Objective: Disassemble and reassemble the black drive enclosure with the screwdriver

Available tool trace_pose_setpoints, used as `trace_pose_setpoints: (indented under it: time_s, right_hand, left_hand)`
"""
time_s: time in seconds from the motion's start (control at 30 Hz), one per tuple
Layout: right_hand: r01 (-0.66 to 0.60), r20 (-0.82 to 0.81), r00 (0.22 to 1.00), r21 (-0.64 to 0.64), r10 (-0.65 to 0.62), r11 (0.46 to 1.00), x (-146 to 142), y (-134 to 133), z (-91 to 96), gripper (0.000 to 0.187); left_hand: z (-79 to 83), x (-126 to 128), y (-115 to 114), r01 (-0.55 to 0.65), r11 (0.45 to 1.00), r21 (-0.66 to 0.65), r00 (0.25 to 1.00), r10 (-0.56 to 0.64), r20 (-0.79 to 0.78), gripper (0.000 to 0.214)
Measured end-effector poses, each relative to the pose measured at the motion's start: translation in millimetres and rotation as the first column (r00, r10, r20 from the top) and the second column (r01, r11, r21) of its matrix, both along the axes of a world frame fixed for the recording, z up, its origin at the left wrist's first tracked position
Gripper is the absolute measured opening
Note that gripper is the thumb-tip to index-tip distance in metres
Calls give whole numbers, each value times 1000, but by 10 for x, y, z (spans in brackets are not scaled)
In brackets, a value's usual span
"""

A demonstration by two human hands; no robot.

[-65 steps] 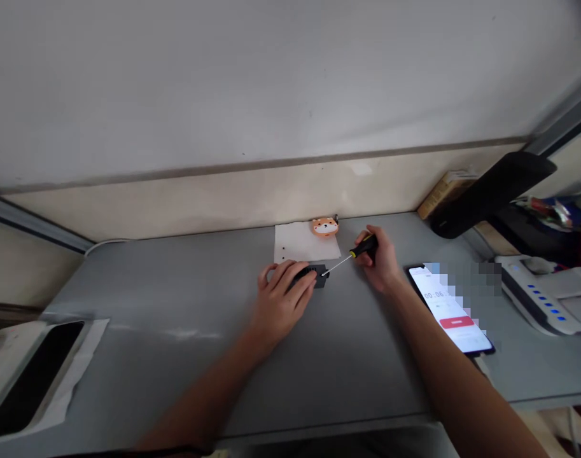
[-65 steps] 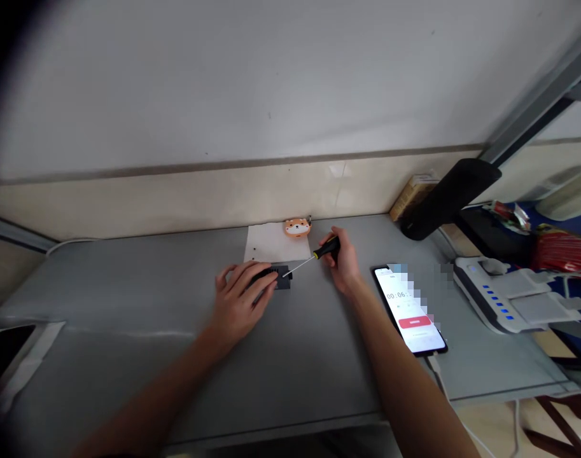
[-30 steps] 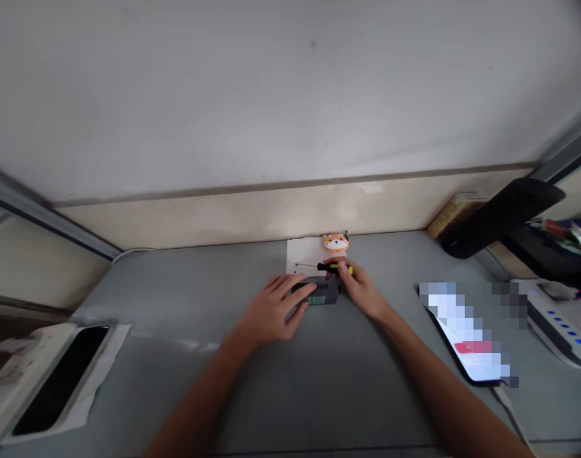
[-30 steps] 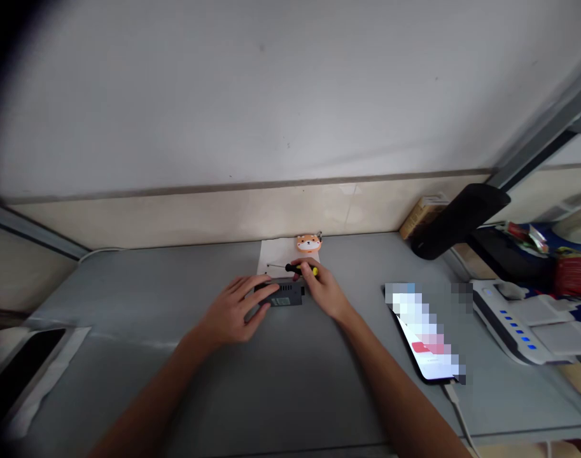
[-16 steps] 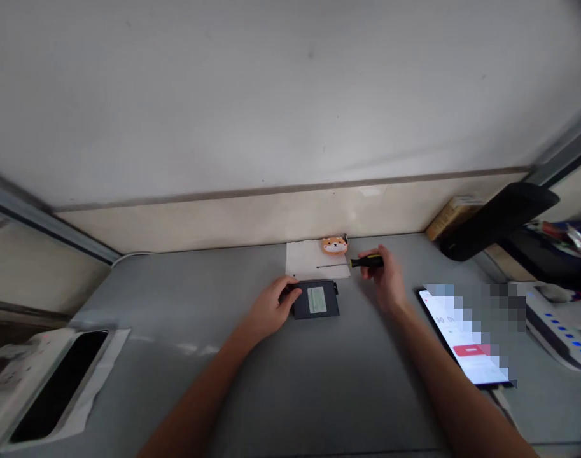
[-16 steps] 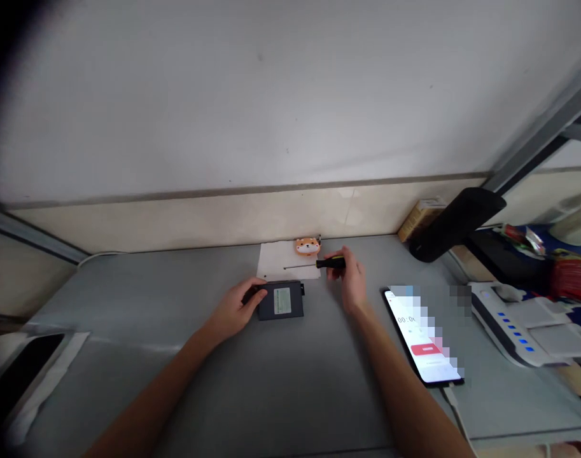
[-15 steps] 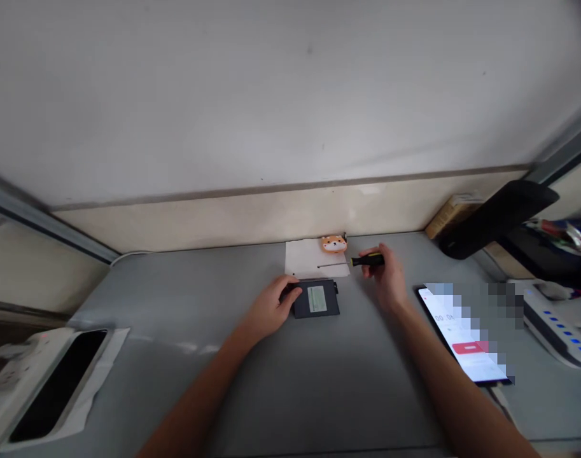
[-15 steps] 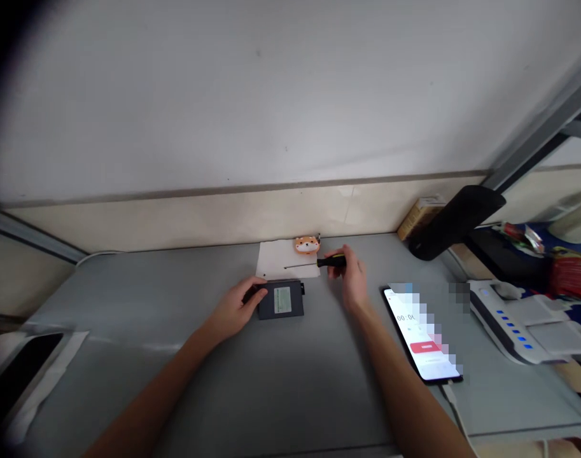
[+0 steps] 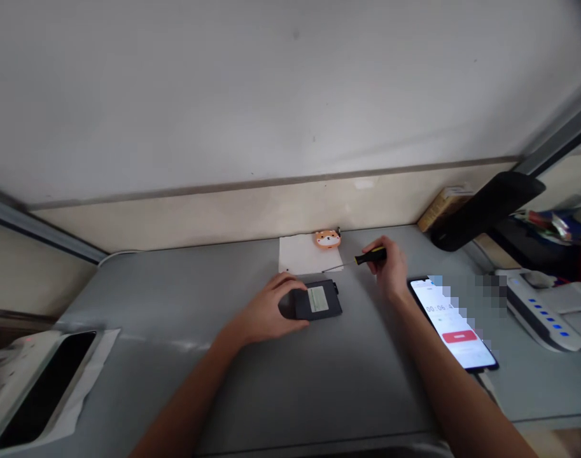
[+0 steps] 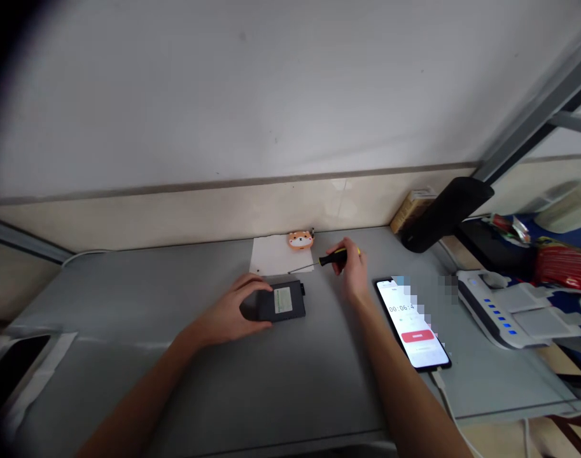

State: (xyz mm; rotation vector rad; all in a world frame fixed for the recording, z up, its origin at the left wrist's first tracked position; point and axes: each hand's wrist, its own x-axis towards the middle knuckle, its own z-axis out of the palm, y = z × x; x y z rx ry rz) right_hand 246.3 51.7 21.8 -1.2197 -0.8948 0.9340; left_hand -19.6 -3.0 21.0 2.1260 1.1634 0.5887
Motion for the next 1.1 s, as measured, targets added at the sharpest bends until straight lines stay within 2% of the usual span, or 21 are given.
trace_pose_setpoints:
  time_s: [0.1,0.23,0.43,0.57,0.7,0.77,0.93,1.1]
  right_hand:
    - [3,-42,999,4,-3,1000,12,-14,29,44]
    - [-32,-81,996,71,38,997,-26,-57,143,40]
    - [-208,-81,973,120,218,971,-120,-175,250,31]
    - [-315,-40,947,101,320,944,-198,-230,224,29]
    - [-356,-8,934,78,358,931,-258,-244,167,31]
    - [-359,-2,933,68,360,931,-275,-242,142,32]
    - [-349,-28,936,29,350,937,-303,-227,106,32]
    - [-361,-28,932,-9,361,932,-314,-209,92,35]
  left_hand:
    - [-28,2,9,-11,998,67,999,8,53,37]
    - [-75,-1,38,-47,995,86,997,41,71,17]
    - [-186,53,70,-165,974,152,980,145,132,36]
    - [-261,66,74,-203,964,172,970,174,168,36]
    - [-278,19,71,-262,927,268,949,196,248,35]
    - [-256,-14,61,-252,909,333,954,174,245,32]
    - [-178,-43,28,-113,865,489,989,53,135,27]
    - [-177,-25,39,-67,839,540,996,20,92,30]
